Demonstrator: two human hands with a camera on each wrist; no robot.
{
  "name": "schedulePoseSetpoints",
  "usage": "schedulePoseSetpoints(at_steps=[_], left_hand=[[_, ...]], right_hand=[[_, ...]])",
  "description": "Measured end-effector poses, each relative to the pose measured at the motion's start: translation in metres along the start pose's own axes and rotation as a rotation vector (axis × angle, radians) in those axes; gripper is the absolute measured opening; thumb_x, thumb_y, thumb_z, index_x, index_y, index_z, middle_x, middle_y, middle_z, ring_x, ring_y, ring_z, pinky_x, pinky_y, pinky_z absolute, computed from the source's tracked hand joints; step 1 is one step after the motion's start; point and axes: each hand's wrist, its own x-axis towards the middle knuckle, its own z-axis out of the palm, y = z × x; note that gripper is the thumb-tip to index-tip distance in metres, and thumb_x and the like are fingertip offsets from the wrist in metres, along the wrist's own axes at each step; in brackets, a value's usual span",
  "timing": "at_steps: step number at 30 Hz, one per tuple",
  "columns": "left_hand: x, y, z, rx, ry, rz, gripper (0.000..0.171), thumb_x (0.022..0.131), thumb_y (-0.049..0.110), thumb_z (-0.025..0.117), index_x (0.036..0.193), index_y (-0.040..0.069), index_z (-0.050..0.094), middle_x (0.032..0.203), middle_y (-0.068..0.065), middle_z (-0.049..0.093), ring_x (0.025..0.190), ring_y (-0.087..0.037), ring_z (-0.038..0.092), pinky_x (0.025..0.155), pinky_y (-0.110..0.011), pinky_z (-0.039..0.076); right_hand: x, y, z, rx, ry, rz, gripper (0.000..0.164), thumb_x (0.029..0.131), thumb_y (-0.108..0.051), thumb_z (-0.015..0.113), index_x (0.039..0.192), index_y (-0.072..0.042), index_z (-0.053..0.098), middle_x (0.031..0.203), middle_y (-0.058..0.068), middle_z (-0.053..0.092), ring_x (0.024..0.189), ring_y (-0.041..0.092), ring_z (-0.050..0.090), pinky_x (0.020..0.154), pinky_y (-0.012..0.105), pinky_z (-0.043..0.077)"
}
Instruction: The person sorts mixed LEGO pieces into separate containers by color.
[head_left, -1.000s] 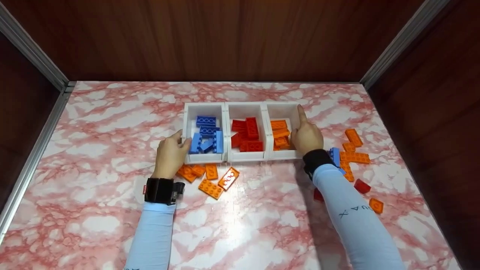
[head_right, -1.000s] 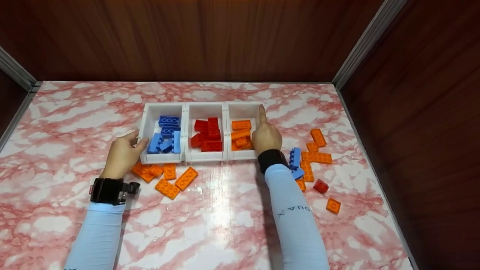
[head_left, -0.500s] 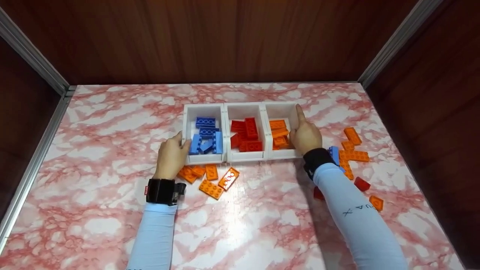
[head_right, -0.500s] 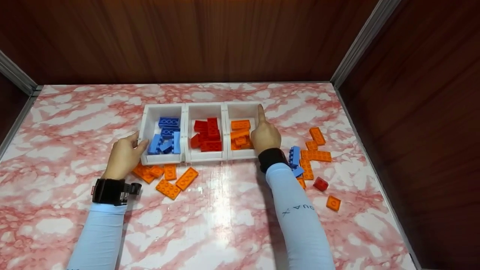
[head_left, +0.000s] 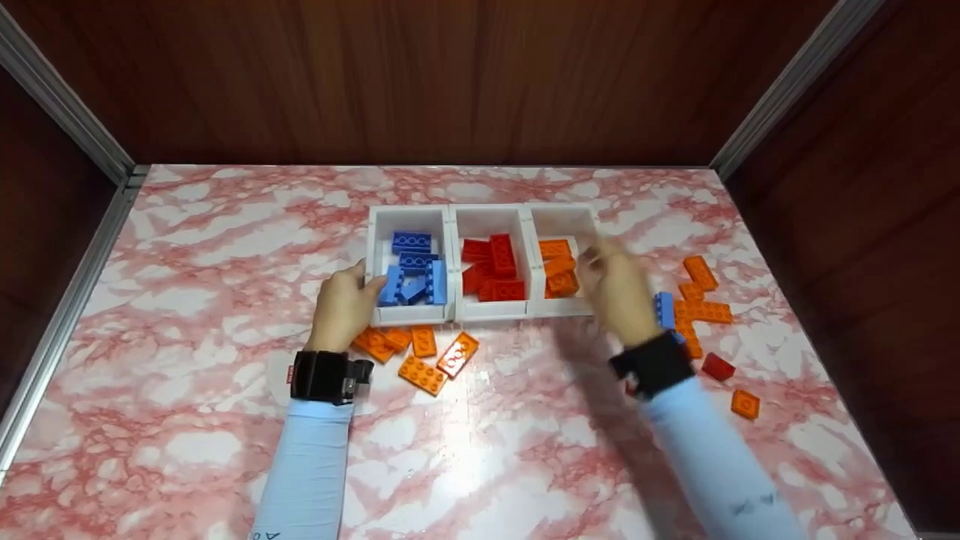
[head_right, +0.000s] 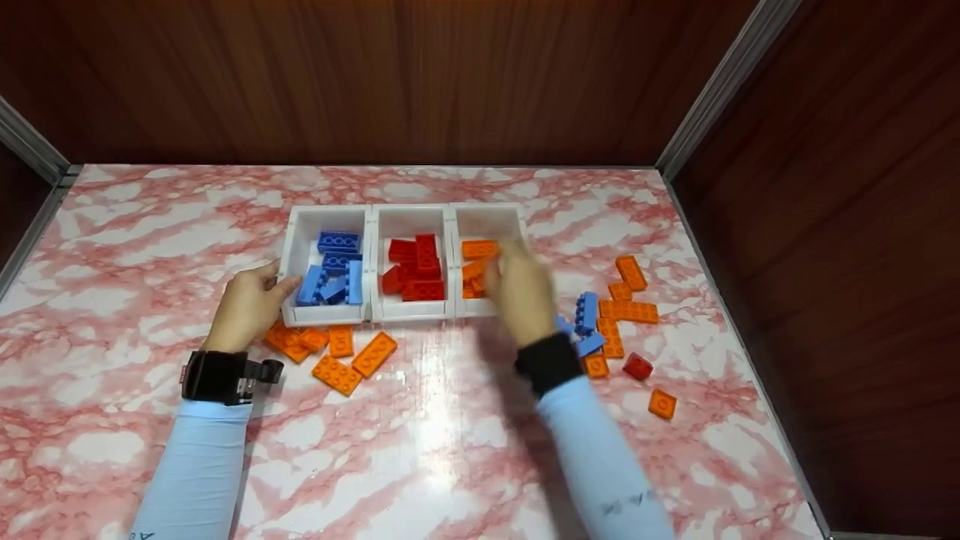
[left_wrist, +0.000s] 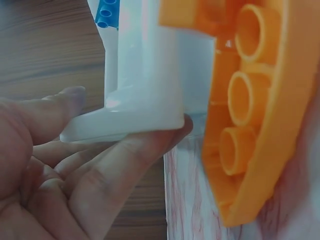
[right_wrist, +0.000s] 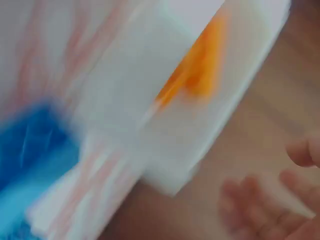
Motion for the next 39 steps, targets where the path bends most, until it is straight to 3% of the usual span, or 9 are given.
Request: schedulePoseSetpoints(at_steps=[3,7,10,14,21,26,30,35,39], left_hand=[[0.0,0.001,-0.002,-0.001,-0.003,-0.006,0.049,0.102,0.025,0.059,0.142,-0.001,0.051,0.122,-0.019,0.065,0.066,-0.023,0.052,0.056,-0.035,0.04],[0.001,0.002,-0.001,-0.017,-0.021,-0.009,0.05,0.102,0.025,0.058,0.144,0.0,0.049,0.122,-0.018,0.066,0.066,-0.023,0.053,0.055,-0.034,0.04],[0.0,0.002,0.0,-0.024,-0.03,-0.014,0.05,0.102,0.025,0.058,0.145,0.001,0.048,0.121,-0.018,0.066,0.066,-0.022,0.053,0.054,-0.033,0.04],[-0.001,0.002,-0.001,-0.021,-0.023,-0.01,0.05,0.102,0.024,0.058,0.144,0.0,0.049,0.118,-0.018,0.067,0.064,-0.022,0.052,0.053,-0.033,0.039],[-0.001,0.001,-0.002,-0.02,-0.023,0.0,0.048,0.102,0.024,0.058,0.143,0.0,0.05,0.116,-0.018,0.068,0.066,-0.023,0.052,0.055,-0.034,0.04],[-0.001,-0.001,-0.002,-0.009,-0.023,0.009,0.046,0.102,0.023,0.058,0.142,0.0,0.052,0.119,-0.019,0.067,0.08,-0.026,0.06,0.069,-0.04,0.048],[0.0,0.0,-0.002,0.007,-0.011,0.026,0.044,0.102,0.022,0.059,0.139,0.0,0.055,0.117,-0.02,0.068,0.093,-0.028,0.062,0.084,-0.045,0.049],[0.001,0.001,-0.001,0.01,-0.017,0.031,0.042,0.102,0.021,0.058,0.137,-0.001,0.057,0.116,-0.02,0.068,0.087,-0.028,0.061,0.08,-0.044,0.049],[0.001,0.001,-0.001,0.027,-0.031,0.038,0.039,0.102,0.021,0.057,0.135,0.0,0.058,0.109,-0.018,0.069,0.081,-0.027,0.059,0.076,-0.043,0.048]], right_hand=[[-0.032,-0.034,0.032,0.075,-0.16,-0.127,0.039,0.088,-0.002,0.07,0.126,-0.005,0.065,0.103,0.009,0.069,0.089,0.023,0.065,0.075,0.037,0.056],[-0.063,-0.06,0.078,-0.031,-0.32,-0.304,0.036,0.09,-0.018,0.074,0.124,-0.009,0.067,0.116,0.01,0.067,0.1,0.022,0.065,0.084,0.035,0.055],[-0.076,-0.071,0.099,-0.131,-0.345,-0.391,0.04,0.092,-0.024,0.072,0.129,-0.012,0.065,0.126,0.016,0.061,0.107,0.028,0.062,0.089,0.039,0.053],[-0.081,-0.083,0.109,-0.235,-0.363,-0.417,0.043,0.092,-0.03,0.071,0.133,-0.019,0.065,0.135,0.019,0.053,0.106,0.032,0.061,0.088,0.042,0.054],[-0.076,-0.088,0.113,-0.196,-0.322,-0.428,0.015,0.088,-0.016,0.076,0.101,-0.011,0.07,0.109,0.014,0.056,0.082,0.027,0.059,0.071,0.034,0.056],[-0.073,-0.083,0.107,-0.126,-0.334,-0.466,0.008,0.086,-0.006,0.075,0.092,-0.007,0.069,0.102,0.014,0.057,0.08,0.026,0.06,0.074,0.034,0.055],[-0.067,-0.082,0.086,-0.028,-0.369,-0.454,0.014,0.083,-0.001,0.074,0.095,-0.006,0.071,0.102,0.011,0.057,0.088,0.023,0.06,0.081,0.032,0.053],[-0.043,-0.073,0.041,0.044,-0.364,-0.399,0.028,0.083,-0.002,0.077,0.11,-0.007,0.07,0.121,0.012,0.056,0.093,0.017,0.061,0.079,0.022,0.053],[-0.012,-0.048,0.007,0.027,-0.314,-0.325,0.038,0.08,0.005,0.077,0.116,-0.004,0.069,0.127,0.015,0.053,0.096,0.019,0.06,0.079,0.024,0.054]])
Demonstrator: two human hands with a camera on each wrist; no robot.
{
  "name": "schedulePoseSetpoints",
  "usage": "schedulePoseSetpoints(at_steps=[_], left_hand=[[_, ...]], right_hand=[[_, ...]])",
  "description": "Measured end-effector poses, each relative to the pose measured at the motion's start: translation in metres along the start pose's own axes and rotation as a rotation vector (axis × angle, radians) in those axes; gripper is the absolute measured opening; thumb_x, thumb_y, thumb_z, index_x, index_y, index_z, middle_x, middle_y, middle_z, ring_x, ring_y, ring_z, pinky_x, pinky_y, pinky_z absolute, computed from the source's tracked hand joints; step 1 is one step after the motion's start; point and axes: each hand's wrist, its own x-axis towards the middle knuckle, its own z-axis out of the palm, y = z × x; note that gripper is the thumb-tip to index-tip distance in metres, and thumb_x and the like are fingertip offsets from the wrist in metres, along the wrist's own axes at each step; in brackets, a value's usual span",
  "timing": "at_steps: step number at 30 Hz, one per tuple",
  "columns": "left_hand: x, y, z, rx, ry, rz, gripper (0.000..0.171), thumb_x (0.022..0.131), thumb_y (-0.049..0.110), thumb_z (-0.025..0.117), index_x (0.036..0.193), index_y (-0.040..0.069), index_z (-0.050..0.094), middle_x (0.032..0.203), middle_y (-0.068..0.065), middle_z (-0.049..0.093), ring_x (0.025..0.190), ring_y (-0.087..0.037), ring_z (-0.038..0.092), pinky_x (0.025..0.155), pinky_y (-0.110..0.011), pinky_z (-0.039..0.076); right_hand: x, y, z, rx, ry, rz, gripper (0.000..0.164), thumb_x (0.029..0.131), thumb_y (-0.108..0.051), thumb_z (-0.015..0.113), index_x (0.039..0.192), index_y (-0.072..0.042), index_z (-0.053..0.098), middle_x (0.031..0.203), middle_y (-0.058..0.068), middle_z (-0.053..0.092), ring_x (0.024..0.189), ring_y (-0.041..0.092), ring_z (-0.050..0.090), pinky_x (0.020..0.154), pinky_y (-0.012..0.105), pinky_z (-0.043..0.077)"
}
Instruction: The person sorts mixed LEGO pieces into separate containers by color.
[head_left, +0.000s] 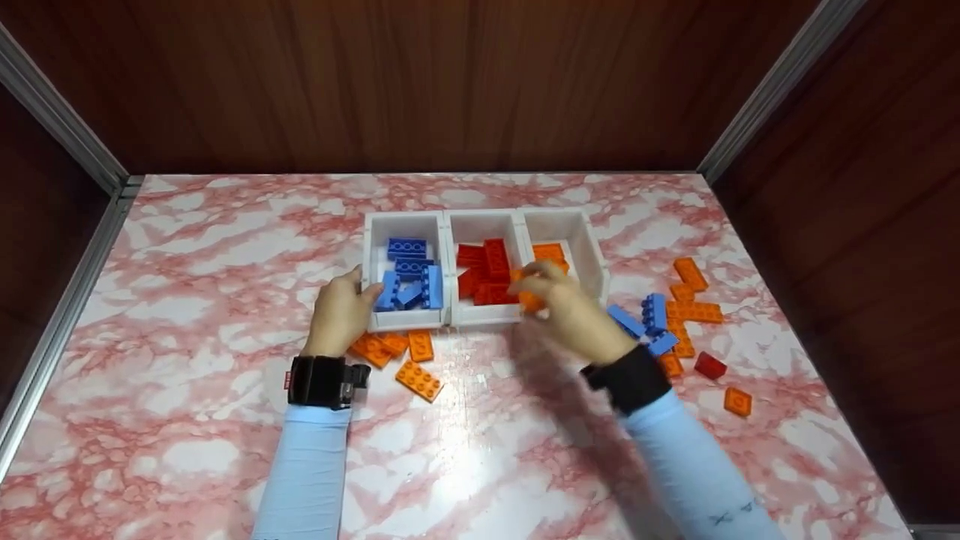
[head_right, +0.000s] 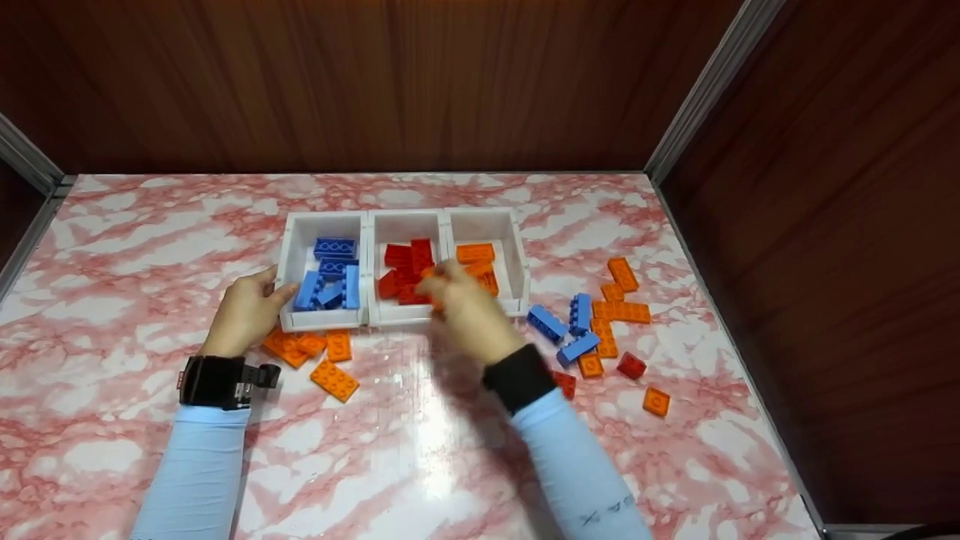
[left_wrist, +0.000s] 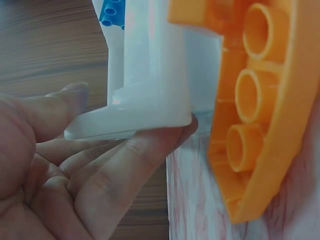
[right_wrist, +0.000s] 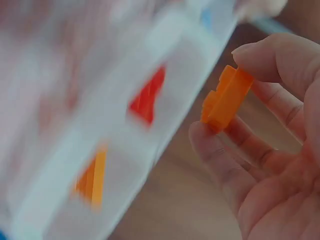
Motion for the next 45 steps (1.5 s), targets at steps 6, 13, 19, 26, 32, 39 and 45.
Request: schedulePoseSetpoints(at_steps=[6,13,19,26,32,39,45], left_hand=[[-0.002,-0.001,-0.001,-0.004,-0.023,-0.002,0.037,0.102,0.021,0.057,0.133,0.0,0.058,0.104,-0.016,0.069,0.079,-0.027,0.058,0.073,-0.041,0.047],[-0.001,-0.001,-0.001,-0.009,-0.02,0.009,0.04,0.102,0.02,0.058,0.136,0.0,0.056,0.103,-0.016,0.068,0.075,-0.026,0.056,0.07,-0.039,0.045],[-0.001,0.0,-0.001,-0.01,-0.022,-0.012,0.053,0.102,0.02,0.058,0.146,-0.005,0.043,0.123,-0.022,0.064,0.086,-0.028,0.059,0.079,-0.041,0.047],[-0.002,0.001,-0.002,-0.023,-0.024,-0.013,0.051,0.102,0.02,0.058,0.145,-0.003,0.046,0.123,-0.021,0.065,0.084,-0.027,0.061,0.073,-0.039,0.048],[-0.003,0.001,-0.003,-0.016,-0.03,-0.002,0.052,0.102,0.02,0.058,0.146,-0.004,0.043,0.117,-0.021,0.067,0.066,-0.023,0.053,0.059,-0.036,0.044],[-0.002,0.001,-0.003,-0.019,-0.037,-0.012,0.052,0.102,0.021,0.058,0.146,-0.002,0.044,0.113,-0.019,0.068,0.063,-0.022,0.051,0.055,-0.035,0.041],[-0.002,0.001,-0.002,-0.027,-0.044,-0.018,0.054,0.102,0.022,0.058,0.147,-0.003,0.042,0.122,-0.02,0.065,0.062,-0.022,0.049,0.055,-0.035,0.041]], right_hand=[[0.013,0.06,-0.028,-0.125,0.01,0.1,0.033,0.081,0.005,0.076,0.113,-0.002,0.07,0.121,0.016,0.055,0.097,0.03,0.061,0.082,0.038,0.055],[0.015,0.089,-0.041,-0.208,-0.062,0.103,0.027,0.083,0.004,0.072,0.11,0.0,0.071,0.112,0.019,0.06,0.1,0.033,0.06,0.089,0.046,0.051],[0.006,0.101,-0.065,-0.236,-0.006,0.106,0.025,0.086,0.0,0.071,0.11,0.001,0.069,0.113,0.021,0.062,0.104,0.037,0.06,0.09,0.05,0.049],[-0.034,0.135,-0.103,-0.198,0.006,0.341,0.025,0.092,-0.001,0.063,0.117,0.001,0.068,0.118,0.024,0.062,0.108,0.042,0.058,0.092,0.057,0.046],[-0.081,0.173,-0.114,-0.154,-0.078,0.608,0.032,0.095,-0.006,0.059,0.126,0.003,0.062,0.121,0.03,0.059,0.109,0.046,0.055,0.093,0.062,0.043],[-0.122,0.201,-0.103,-0.123,-0.192,0.71,0.039,0.1,-0.022,0.057,0.13,0.004,0.054,0.123,0.037,0.052,0.109,0.051,0.052,0.091,0.063,0.043],[-0.134,0.202,-0.099,-0.042,-0.282,0.814,0.053,0.098,-0.034,0.064,0.14,-0.007,0.048,0.133,0.029,0.049,0.116,0.046,0.048,0.098,0.065,0.038]])
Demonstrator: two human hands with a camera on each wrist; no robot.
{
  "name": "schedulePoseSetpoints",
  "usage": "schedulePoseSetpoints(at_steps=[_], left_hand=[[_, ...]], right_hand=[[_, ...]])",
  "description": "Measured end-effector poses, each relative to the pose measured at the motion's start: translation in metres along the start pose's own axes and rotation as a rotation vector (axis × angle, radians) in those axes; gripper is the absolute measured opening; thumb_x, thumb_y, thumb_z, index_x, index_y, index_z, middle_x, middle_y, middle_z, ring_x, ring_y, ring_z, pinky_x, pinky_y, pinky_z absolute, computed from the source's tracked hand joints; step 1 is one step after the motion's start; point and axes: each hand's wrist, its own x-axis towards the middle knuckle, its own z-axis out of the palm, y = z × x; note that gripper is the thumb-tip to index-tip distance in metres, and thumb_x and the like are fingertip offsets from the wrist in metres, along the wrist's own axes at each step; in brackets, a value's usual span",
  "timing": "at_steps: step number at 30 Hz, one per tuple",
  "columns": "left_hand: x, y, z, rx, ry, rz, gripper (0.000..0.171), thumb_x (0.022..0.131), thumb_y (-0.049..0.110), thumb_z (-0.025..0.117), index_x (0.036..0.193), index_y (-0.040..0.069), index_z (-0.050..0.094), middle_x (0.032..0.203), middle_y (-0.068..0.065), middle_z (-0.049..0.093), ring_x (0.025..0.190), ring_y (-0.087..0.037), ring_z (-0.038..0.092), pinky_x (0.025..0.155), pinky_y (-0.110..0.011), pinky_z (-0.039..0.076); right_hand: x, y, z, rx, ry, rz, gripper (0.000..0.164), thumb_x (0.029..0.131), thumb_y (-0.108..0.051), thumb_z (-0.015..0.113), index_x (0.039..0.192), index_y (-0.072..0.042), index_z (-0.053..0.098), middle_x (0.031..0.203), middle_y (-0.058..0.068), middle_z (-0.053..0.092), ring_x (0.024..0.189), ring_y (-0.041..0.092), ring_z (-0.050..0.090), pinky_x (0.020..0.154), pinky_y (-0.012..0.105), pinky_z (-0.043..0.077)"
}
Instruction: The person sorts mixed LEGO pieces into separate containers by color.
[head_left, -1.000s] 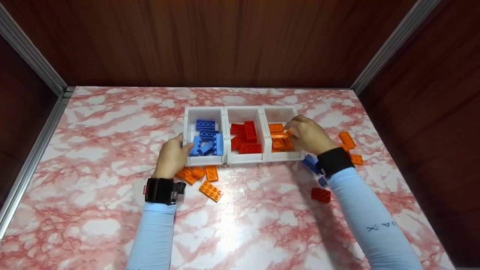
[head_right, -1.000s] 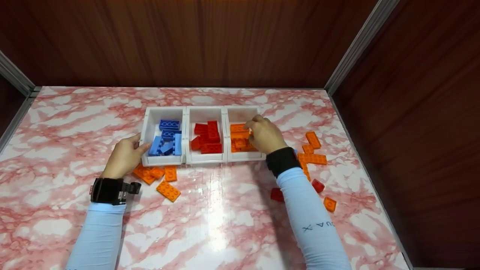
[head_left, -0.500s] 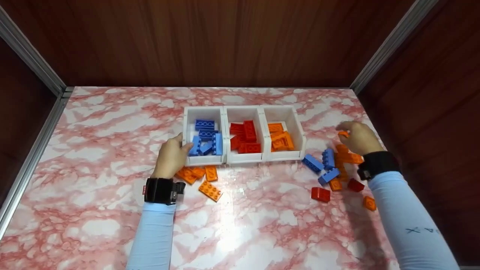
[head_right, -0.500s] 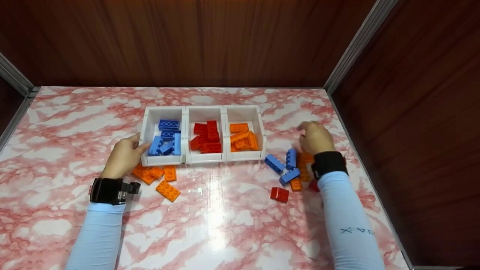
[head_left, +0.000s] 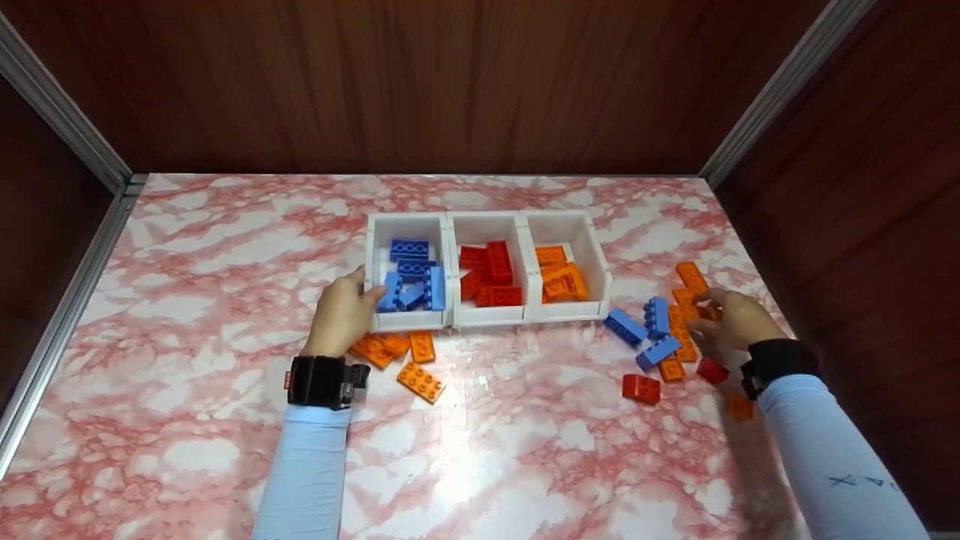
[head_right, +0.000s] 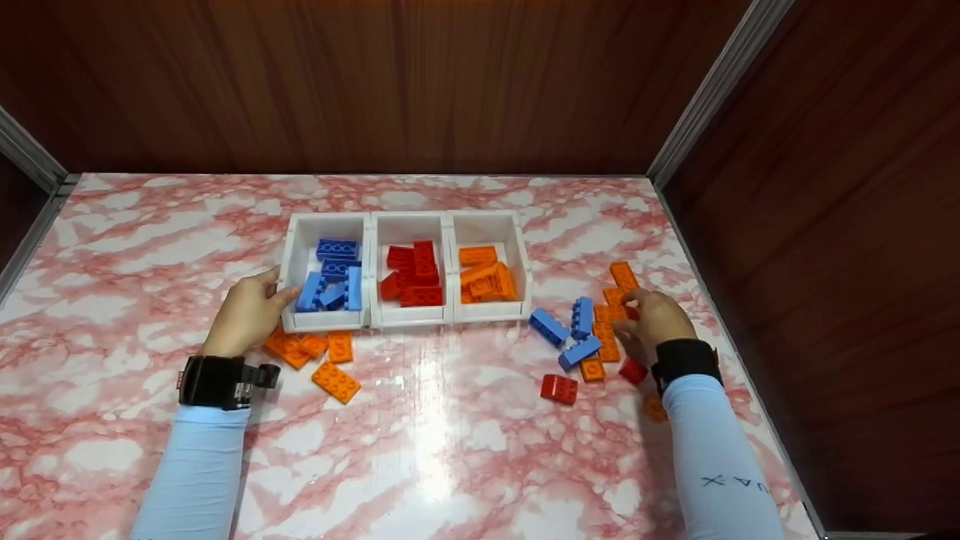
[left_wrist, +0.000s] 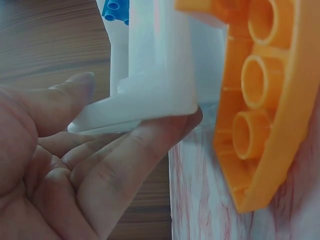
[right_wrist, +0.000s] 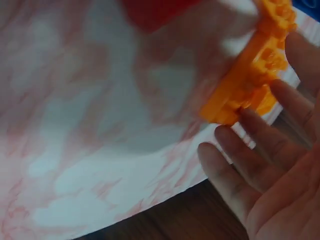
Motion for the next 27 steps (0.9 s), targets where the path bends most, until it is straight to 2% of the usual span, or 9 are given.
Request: schedulePoseSetpoints(at_steps=[3,6,10,12,15,16,19,23,27], left_hand=[[0.001,-0.001,0.0,0.01,0.001,0.016,0.053,0.102,0.021,0.058,0.147,-0.003,0.043,0.12,-0.02,0.066,0.066,-0.023,0.052,0.057,-0.035,0.042],[0.001,-0.001,0.0,0.022,0.007,0.027,0.052,0.102,0.02,0.058,0.146,-0.004,0.044,0.119,-0.02,0.066,0.071,-0.023,0.055,0.061,-0.035,0.043],[0.002,-0.001,0.0,0.018,0.003,0.019,0.054,0.102,0.021,0.058,0.147,-0.005,0.042,0.123,-0.021,0.064,0.07,-0.024,0.054,0.06,-0.035,0.043],[0.002,-0.001,0.0,0.024,0.001,0.019,0.054,0.102,0.021,0.058,0.147,-0.005,0.041,0.123,-0.022,0.064,0.068,-0.024,0.053,0.059,-0.035,0.042],[0.002,-0.001,0.0,0.031,0.001,0.022,0.054,0.102,0.021,0.058,0.146,-0.005,0.042,0.12,-0.021,0.065,0.069,-0.024,0.054,0.059,-0.034,0.043],[0.002,-0.001,0.0,0.031,0.0,0.023,0.053,0.102,0.021,0.058,0.146,-0.005,0.042,0.12,-0.021,0.065,0.07,-0.024,0.055,0.059,-0.035,0.043],[0.002,0.0,0.0,0.031,-0.001,0.026,0.052,0.102,0.021,0.058,0.146,-0.003,0.044,0.119,-0.02,0.066,0.074,-0.026,0.057,0.064,-0.036,0.045],[0.001,-0.001,-0.001,0.029,0.004,0.027,0.05,0.102,0.021,0.058,0.145,-0.001,0.046,0.119,-0.02,0.066,0.08,-0.027,0.059,0.071,-0.038,0.047],[0.002,-0.001,0.0,0.017,0.007,0.023,0.049,0.102,0.022,0.058,0.145,0.0,0.048,0.118,-0.019,0.067,0.081,-0.027,0.06,0.071,-0.038,0.048]], right_hand=[[0.001,0.001,0.002,-0.029,-0.004,0.011,0.05,0.096,-0.021,0.067,0.141,-0.009,0.047,0.128,0.027,0.052,0.112,0.043,0.05,0.097,0.064,0.039],[0.003,0.003,0.004,-0.06,0.013,-0.008,0.048,0.096,-0.013,0.067,0.139,-0.009,0.048,0.115,0.022,0.058,0.101,0.038,0.055,0.092,0.059,0.045],[0.002,0.004,0.004,-0.063,0.03,-0.057,0.046,0.096,-0.018,0.068,0.137,-0.007,0.049,0.102,0.017,0.061,0.087,0.031,0.057,0.082,0.05,0.05],[0.001,0.004,0.002,-0.053,0.044,-0.071,0.047,0.096,-0.022,0.068,0.136,-0.006,0.051,0.101,0.016,0.061,0.087,0.031,0.057,0.081,0.048,0.05],[-0.001,-0.002,-0.003,-0.029,0.088,-0.065,0.053,0.095,-0.036,0.068,0.135,-0.006,0.052,0.105,0.019,0.059,0.089,0.033,0.055,0.081,0.048,0.05],[-0.003,-0.005,-0.006,-0.024,0.106,-0.067,0.058,0.093,-0.042,0.069,0.135,-0.006,0.052,0.106,0.02,0.059,0.091,0.034,0.055,0.081,0.049,0.05],[-0.007,-0.019,-0.012,0.015,0.152,-0.073,0.063,0.093,-0.046,0.068,0.139,-0.006,0.05,0.112,0.023,0.058,0.095,0.037,0.055,0.085,0.053,0.05],[-0.007,-0.047,-0.015,0.058,0.242,-0.154,0.054,0.096,-0.031,0.066,0.141,-0.005,0.05,0.113,0.025,0.06,0.098,0.038,0.057,0.089,0.056,0.05],[-0.001,-0.079,-0.011,0.049,0.329,-0.251,0.046,0.096,-0.024,0.067,0.136,-0.005,0.056,0.108,0.023,0.064,0.093,0.035,0.062,0.078,0.05,0.055]])
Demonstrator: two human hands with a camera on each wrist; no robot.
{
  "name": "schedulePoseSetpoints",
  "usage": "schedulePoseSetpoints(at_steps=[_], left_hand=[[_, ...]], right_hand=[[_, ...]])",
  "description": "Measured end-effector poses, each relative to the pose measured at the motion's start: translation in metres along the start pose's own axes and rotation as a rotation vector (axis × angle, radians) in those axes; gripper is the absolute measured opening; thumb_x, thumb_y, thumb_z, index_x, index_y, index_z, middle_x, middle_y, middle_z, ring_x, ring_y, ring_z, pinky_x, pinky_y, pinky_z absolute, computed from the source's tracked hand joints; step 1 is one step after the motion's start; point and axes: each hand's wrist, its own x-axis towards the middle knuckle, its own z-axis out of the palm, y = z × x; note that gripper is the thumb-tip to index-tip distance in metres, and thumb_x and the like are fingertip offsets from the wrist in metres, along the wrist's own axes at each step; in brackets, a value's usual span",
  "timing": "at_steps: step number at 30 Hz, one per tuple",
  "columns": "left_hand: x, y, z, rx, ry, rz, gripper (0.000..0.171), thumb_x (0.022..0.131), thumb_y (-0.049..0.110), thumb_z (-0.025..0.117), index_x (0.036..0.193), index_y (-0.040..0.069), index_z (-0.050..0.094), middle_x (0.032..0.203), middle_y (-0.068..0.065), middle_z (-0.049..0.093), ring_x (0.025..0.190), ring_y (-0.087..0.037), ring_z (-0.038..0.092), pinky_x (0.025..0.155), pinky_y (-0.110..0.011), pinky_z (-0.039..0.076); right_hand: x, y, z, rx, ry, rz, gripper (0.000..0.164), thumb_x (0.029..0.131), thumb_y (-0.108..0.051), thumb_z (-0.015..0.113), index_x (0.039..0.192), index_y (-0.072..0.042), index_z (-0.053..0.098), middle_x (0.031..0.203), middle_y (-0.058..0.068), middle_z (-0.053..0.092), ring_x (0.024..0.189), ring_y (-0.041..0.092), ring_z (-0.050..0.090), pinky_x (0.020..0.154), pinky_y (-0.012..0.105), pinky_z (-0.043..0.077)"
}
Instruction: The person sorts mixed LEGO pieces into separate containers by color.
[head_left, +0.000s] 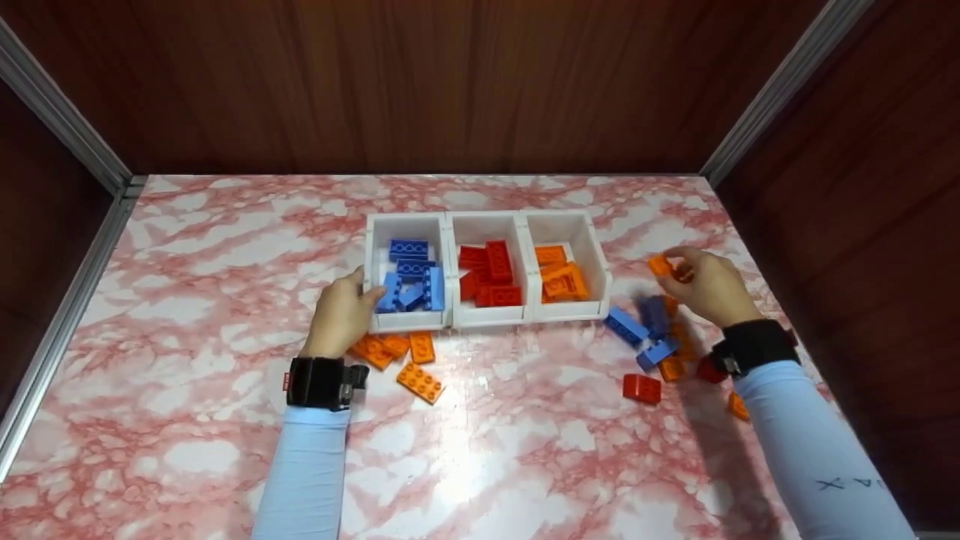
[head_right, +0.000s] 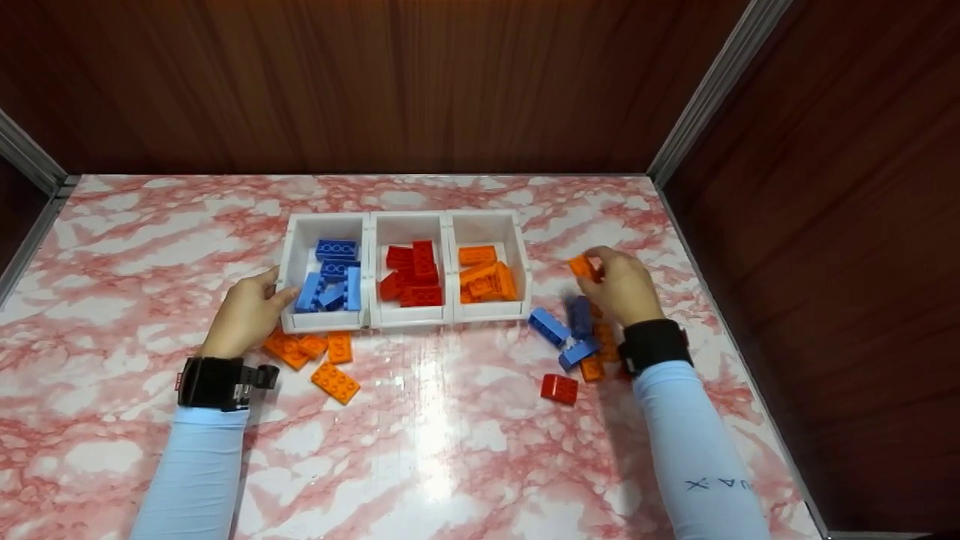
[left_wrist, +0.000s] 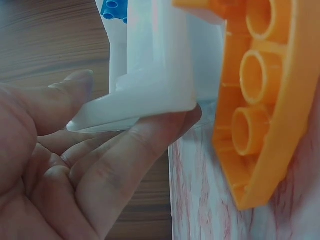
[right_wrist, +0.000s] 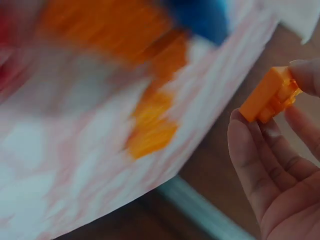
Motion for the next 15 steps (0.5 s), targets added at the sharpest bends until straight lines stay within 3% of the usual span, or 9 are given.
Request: schedulePoseSetpoints(at_steps=[4,9,15], left_hand=[[0.0,-0.001,0.0,-0.002,0.002,-0.002,0.051,0.102,0.021,0.058,0.145,-0.002,0.046,0.117,-0.019,0.067,0.074,-0.025,0.056,0.066,-0.036,0.046],[-0.001,0.0,-0.001,0.006,-0.004,-0.008,0.055,0.102,0.02,0.058,0.147,-0.006,0.04,0.115,-0.021,0.065,0.065,-0.025,0.05,0.058,-0.036,0.041],[0.0,0.0,-0.001,0.008,0.005,0.002,0.051,0.102,0.02,0.059,0.146,-0.002,0.045,0.114,-0.019,0.067,0.077,-0.027,0.057,0.069,-0.038,0.046]], right_hand=[[0.014,-0.028,0.009,-0.031,0.039,-0.083,0.042,0.094,-0.022,0.069,0.131,-0.006,0.06,0.1,0.018,0.067,0.085,0.031,0.064,0.069,0.047,0.056],[0.03,-0.056,0.019,-0.048,0.062,-0.151,0.04,0.092,-0.021,0.072,0.128,-0.006,0.063,0.096,0.015,0.067,0.081,0.029,0.064,0.069,0.046,0.054],[0.05,-0.086,0.035,-0.072,0.027,-0.22,0.038,0.091,-0.018,0.073,0.125,-0.006,0.064,0.099,0.016,0.066,0.082,0.029,0.063,0.071,0.045,0.053]])
